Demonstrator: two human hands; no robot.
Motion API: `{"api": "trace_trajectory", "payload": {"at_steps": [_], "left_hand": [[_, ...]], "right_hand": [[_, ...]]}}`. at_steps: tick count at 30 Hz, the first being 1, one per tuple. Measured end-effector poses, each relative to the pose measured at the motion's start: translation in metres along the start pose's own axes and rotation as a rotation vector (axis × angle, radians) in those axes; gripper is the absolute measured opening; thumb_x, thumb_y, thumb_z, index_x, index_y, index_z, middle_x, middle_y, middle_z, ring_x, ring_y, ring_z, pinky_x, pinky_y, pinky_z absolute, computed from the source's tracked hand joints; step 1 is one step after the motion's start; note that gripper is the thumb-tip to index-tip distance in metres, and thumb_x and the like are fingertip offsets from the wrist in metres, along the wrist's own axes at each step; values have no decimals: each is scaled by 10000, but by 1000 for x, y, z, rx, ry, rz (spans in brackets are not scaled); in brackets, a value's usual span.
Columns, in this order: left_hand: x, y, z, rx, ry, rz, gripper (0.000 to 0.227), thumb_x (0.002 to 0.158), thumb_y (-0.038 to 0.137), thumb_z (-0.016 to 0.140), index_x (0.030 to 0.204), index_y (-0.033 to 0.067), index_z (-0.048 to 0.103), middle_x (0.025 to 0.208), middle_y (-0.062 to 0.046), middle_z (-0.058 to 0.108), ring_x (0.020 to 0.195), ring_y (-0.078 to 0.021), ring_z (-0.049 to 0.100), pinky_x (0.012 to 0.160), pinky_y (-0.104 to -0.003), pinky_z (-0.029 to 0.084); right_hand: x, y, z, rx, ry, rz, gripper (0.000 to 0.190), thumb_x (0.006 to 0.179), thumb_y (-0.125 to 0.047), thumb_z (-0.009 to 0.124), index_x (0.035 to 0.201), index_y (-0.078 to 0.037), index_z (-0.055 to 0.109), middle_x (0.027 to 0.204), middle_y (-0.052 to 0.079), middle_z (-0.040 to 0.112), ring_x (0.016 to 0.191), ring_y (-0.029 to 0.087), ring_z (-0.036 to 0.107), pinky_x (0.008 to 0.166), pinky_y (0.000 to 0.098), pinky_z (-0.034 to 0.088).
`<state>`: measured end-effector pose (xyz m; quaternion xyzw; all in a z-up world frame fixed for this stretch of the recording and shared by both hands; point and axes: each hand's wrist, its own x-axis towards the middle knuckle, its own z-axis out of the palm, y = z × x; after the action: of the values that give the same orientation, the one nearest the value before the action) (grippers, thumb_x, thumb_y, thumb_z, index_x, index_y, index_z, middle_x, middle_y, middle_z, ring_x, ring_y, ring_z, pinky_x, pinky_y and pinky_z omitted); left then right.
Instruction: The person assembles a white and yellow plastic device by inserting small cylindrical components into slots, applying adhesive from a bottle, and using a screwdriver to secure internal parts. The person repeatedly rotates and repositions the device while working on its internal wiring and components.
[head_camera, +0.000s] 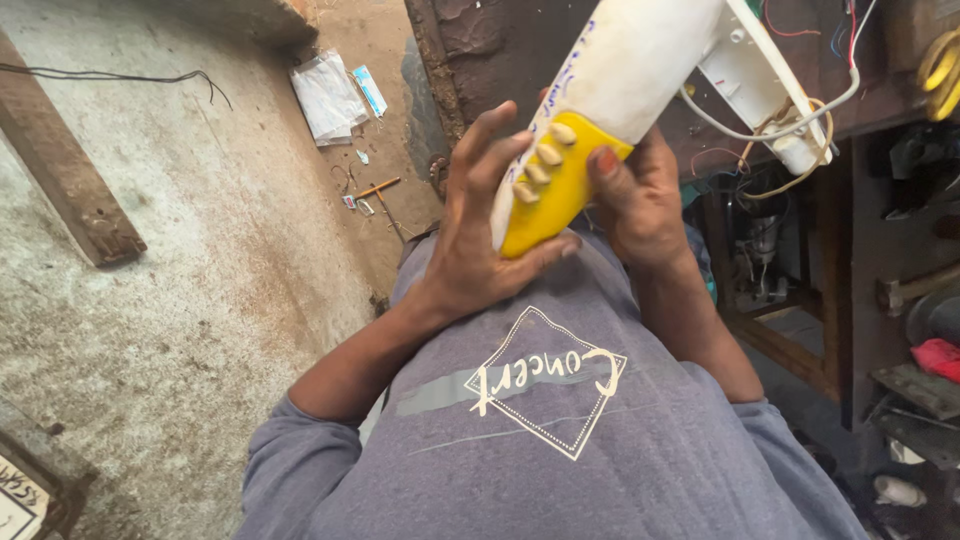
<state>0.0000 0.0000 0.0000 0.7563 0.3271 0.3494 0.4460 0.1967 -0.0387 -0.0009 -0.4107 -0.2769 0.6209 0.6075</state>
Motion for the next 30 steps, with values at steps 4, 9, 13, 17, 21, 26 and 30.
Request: {"api": "trace_trajectory", "payload": {"at_steps": [4,9,13,17,21,26,30], "left_hand": [[1,8,-16,-672,-19,-437,1049,862,406,815,1601,99,138,1678,-175,228,1413,-361,507,1150,-507,536],[2,-1,-29,-300,-163,-162,1070,882,314,883,1673,73,204,1659,-199,192,1602,-360,226,1352,-516,340],[-11,9,-27,-46,-145,-122,1074,843,282,899,1655,73,229,1679,-214,294,1612,-399,215,1324,-538,292],[-16,10,-19,-119,-54,-37,1003,895,225,886,1649,167,228,1665,-180,277,1602,-329,275,1326,-471,354],[-18,12,-18,-237,-37,-37,973,885,152,879,1630,223,258,1675,-185,198,1580,-306,349,1311,-439,425],[-18,12,-19,-242,-26,-40,988,871,111,869,1643,205,260,1673,-157,244,1596,-313,298,1316,-442,402],[-14,11,-18,-345,-36,-55,947,892,63,845,1626,201,263,1659,-141,307,1605,-301,286,1297,-434,342]], "right_hand": [[3,-14,11,204,-16,84,719,996,-167,702,1588,-33,316,1511,279,530,1353,357,602,1192,505,509],[-1,-10,19,224,-72,58,792,974,-89,711,1614,-137,247,1478,207,494,1350,333,573,1150,503,520],[-14,-6,19,79,-156,6,874,962,-71,738,1651,-177,210,1542,203,462,1425,314,530,1201,484,490],[-16,-2,15,122,-140,-7,835,965,-89,741,1637,-131,247,1478,237,502,1353,337,594,1146,500,551],[-15,-5,17,80,-178,-54,782,964,-113,741,1597,-92,283,1488,279,508,1314,335,629,1082,469,583],[-16,-1,20,86,-118,-78,826,960,-116,765,1615,-99,262,1478,295,514,1329,333,624,1114,463,571],[-15,3,13,149,-109,-12,878,948,-98,789,1639,-117,248,1471,239,479,1336,315,594,1132,466,556]]}}
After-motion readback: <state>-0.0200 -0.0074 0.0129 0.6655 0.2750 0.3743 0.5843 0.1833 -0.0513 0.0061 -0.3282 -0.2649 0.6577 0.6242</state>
